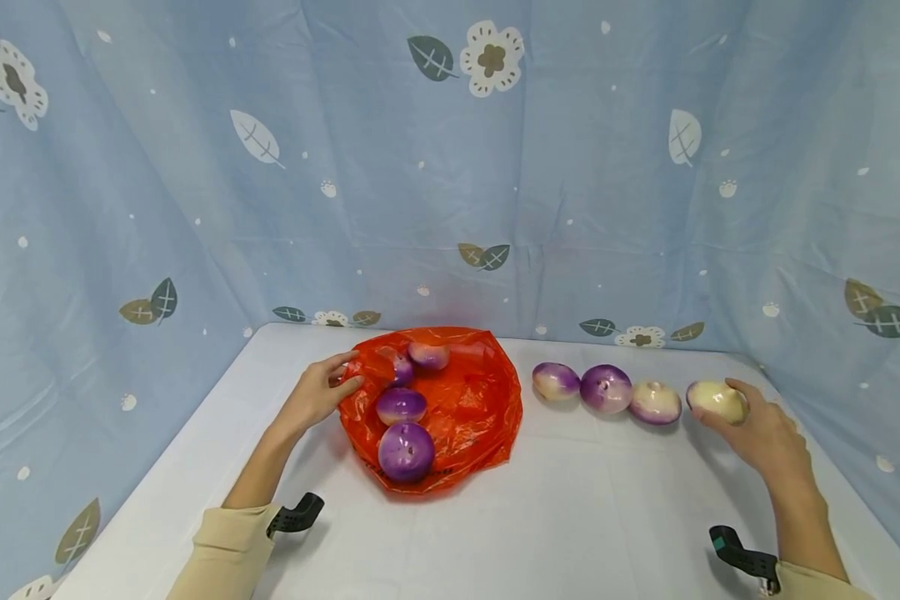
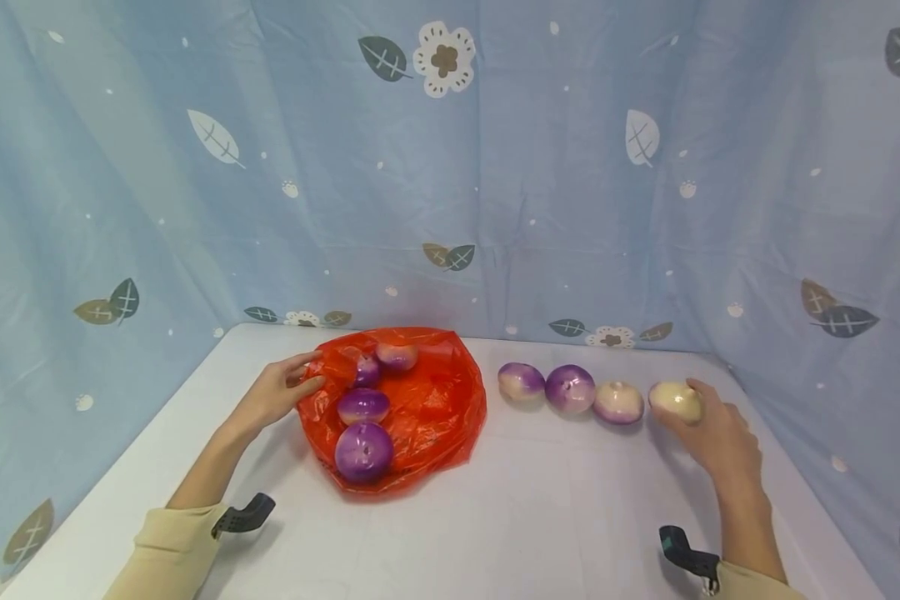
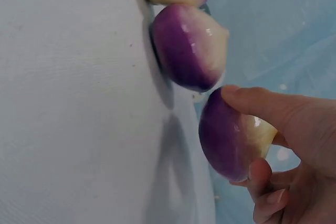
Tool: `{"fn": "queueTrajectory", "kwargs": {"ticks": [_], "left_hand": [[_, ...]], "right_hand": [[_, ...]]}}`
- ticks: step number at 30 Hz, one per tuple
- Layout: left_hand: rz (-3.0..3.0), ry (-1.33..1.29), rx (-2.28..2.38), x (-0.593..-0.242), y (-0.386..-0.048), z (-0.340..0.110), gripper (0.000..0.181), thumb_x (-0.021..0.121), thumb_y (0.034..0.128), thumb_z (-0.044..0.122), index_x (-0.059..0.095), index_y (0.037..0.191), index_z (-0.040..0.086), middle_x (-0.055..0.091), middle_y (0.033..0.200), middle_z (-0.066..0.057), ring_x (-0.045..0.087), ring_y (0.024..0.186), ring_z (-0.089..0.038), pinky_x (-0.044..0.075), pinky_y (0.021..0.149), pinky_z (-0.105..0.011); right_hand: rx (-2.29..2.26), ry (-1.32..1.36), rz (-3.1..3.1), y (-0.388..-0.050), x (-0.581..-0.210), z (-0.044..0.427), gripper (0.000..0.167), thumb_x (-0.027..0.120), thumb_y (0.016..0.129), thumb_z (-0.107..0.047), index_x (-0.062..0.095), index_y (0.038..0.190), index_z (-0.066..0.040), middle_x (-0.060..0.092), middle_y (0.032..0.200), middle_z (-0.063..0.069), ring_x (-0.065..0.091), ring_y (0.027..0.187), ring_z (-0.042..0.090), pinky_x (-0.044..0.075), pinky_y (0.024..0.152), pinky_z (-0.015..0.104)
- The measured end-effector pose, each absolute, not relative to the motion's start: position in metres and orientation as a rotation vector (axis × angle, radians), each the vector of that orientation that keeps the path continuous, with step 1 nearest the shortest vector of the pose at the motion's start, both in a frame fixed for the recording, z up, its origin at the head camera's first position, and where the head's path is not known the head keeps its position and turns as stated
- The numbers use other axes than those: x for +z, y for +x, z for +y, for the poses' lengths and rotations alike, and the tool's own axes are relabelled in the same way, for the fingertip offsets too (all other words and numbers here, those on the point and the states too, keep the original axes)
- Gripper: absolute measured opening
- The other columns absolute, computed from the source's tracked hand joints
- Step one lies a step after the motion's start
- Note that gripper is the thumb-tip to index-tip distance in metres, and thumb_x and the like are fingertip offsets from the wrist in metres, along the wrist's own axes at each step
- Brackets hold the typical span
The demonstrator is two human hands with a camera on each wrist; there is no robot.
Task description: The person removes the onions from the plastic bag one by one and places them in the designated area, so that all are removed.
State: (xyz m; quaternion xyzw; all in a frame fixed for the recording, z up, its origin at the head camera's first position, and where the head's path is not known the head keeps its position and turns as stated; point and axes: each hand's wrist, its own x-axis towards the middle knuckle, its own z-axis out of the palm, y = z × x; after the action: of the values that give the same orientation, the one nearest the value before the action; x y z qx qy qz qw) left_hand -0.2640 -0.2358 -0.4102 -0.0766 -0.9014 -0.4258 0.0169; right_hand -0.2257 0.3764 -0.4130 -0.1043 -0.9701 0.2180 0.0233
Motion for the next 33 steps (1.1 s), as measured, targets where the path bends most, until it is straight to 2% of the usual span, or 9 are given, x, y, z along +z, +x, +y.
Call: {"fn": "queueTrajectory", "kwargs": {"ticks": [6,15,29,33], "left_hand": [[-2.819,-0.220,-1.325,-0.412,-0.262,-0.233,0.054,0.060,0.0972,0.018,0.044,0.146,0.004,0.055,0.138,-0.028,0.059,0.122,-0.043,0.056,0.092,-0.044],[-2.815,-0.231,-1.330,-0.411,-0.262,-0.231,0.053,0.060,0.0973,0.017,0.044,0.146,0.003,0.056,0.136,-0.029,0.061,0.118,-0.042,0.057,0.090,-0.043],[-2.795,-0.238,-1.347,-0.408,-0.260,-0.231,0.053,0.060,0.0971,0.016,0.044,0.146,0.002,0.058,0.134,-0.028,0.065,0.113,-0.039,0.059,0.086,-0.039],[-2.796,-0.234,-1.348,-0.406,-0.260,-0.232,0.053,0.060,0.0971,0.016,0.044,0.146,0.002,0.057,0.134,-0.028,0.063,0.115,-0.041,0.058,0.087,-0.041]], "right_hand": [[0.655,-0.308,-3.074,-0.226,-0.424,0.381,0.099,0.053,0.088,-0.068,0.021,0.151,0.001,0.034,0.136,0.046,0.041,0.109,0.066,0.041,0.070,0.066],[0.672,-0.326,-3.066,-0.231,-0.430,0.376,0.099,0.052,0.090,-0.066,0.016,0.153,0.000,0.030,0.141,0.045,0.035,0.115,0.068,0.038,0.079,0.073],[0.697,-0.387,-3.021,-0.231,-0.422,0.373,0.101,0.054,0.090,-0.065,0.010,0.155,-0.002,0.024,0.140,0.048,0.030,0.119,0.069,0.034,0.082,0.076],[0.687,-0.367,-3.008,-0.230,-0.418,0.371,0.100,0.054,0.090,-0.064,0.010,0.155,-0.002,0.025,0.139,0.048,0.030,0.118,0.069,0.034,0.082,0.077]]}}
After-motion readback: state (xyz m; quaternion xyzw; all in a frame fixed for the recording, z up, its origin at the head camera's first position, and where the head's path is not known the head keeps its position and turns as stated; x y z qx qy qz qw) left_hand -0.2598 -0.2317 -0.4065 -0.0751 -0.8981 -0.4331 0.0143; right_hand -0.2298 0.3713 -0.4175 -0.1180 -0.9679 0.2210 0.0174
